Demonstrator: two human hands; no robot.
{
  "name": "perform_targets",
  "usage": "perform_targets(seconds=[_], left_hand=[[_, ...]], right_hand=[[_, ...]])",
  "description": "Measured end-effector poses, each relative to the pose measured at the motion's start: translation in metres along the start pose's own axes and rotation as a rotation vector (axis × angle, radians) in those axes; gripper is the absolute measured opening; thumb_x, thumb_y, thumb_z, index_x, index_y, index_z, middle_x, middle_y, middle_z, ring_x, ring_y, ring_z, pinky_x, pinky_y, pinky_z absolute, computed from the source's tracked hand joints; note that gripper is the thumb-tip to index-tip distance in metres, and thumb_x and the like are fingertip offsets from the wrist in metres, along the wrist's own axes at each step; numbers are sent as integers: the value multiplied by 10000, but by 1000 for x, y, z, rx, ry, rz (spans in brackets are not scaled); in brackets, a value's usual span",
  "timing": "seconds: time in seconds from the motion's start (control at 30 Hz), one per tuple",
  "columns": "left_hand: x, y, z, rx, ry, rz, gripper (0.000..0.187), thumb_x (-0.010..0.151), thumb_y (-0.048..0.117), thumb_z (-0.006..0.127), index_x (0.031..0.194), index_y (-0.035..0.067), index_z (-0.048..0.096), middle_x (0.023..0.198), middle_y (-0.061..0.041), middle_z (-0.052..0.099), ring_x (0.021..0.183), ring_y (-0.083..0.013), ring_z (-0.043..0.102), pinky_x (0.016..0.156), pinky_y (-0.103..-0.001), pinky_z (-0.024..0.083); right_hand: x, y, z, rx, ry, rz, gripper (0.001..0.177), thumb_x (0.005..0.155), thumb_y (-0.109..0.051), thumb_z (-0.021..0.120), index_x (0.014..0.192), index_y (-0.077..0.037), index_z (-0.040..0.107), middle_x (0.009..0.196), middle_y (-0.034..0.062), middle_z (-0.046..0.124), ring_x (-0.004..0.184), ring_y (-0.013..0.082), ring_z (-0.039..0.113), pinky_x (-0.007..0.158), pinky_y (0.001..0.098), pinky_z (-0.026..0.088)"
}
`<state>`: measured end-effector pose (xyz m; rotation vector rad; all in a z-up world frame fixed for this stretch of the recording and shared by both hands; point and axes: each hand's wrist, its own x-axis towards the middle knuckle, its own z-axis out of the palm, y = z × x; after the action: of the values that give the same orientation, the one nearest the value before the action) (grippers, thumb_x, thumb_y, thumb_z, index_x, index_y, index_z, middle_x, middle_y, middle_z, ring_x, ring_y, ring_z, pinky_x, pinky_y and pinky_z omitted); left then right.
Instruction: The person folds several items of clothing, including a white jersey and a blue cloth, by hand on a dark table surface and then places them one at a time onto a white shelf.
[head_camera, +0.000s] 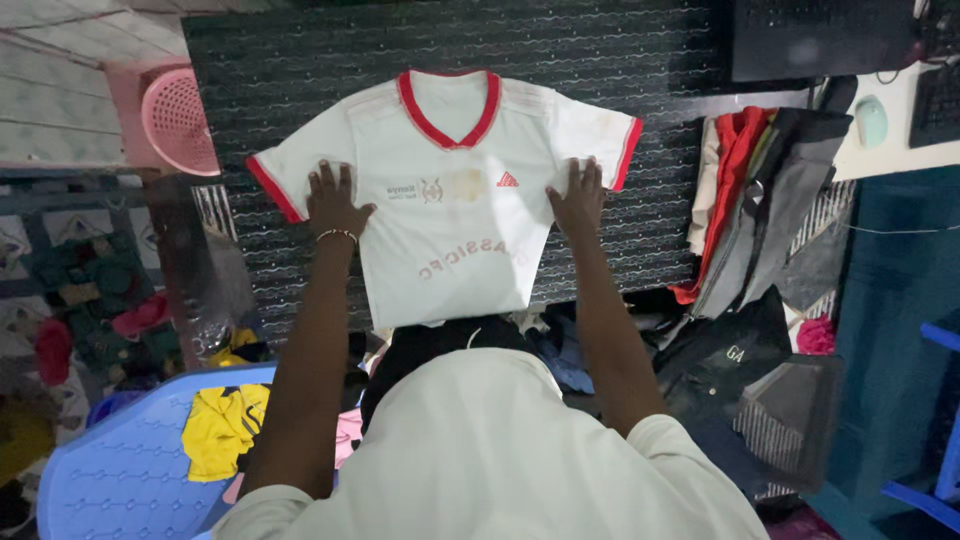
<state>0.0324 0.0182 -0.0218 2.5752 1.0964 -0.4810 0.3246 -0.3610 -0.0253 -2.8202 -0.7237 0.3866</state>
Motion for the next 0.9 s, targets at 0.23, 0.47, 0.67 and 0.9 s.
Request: perform_targets(seconds=[0.23, 0.47, 0.67, 0.9], left_hand=[[85, 1, -23, 86, -2, 23, 1079, 773, 589, 811, 1644, 244, 276, 1705, -171, 149, 1529, -428, 203, 1149, -619, 319], [123, 23, -31, 44, 102, -59, 888, 901, 470, 759, 1640, 205, 346, 1707, -170, 175, 1550, -387, 210, 1194, -612, 265], [35, 53, 27, -77, 404, 38, 651, 931, 333, 741, 1501, 106, 524, 1567, -258, 383, 1451, -445, 337, 1173, -599, 271], [-161, 84, 101, -474, 140, 353, 233, 921, 128, 600, 1127, 76, 695, 1131, -169, 691, 1090, -373, 613, 1003, -480, 487]], right_hand=[[62, 21, 7, 66, 46, -108, 865, 888, -403, 800, 1573, -89, 374, 1631, 289, 267, 1494, 480, 281, 1173, 583, 294], [113, 30, -5, 168, 142, -313, 642, 966, -243, 729, 1522, -40, 479, 1598, 292, 351, 1472, 461, 343, 1208, 521, 329], [19, -1, 6, 311, 449, -66, 96, 990, -73, 589, 1057, -60, 657, 1080, 166, 666, 1017, 399, 635, 912, 501, 508], [-169, -51, 30, 441, 219, 19, 186, 935, -204, 692, 976, -26, 654, 930, 205, 635, 889, 417, 595, 789, 519, 480]])
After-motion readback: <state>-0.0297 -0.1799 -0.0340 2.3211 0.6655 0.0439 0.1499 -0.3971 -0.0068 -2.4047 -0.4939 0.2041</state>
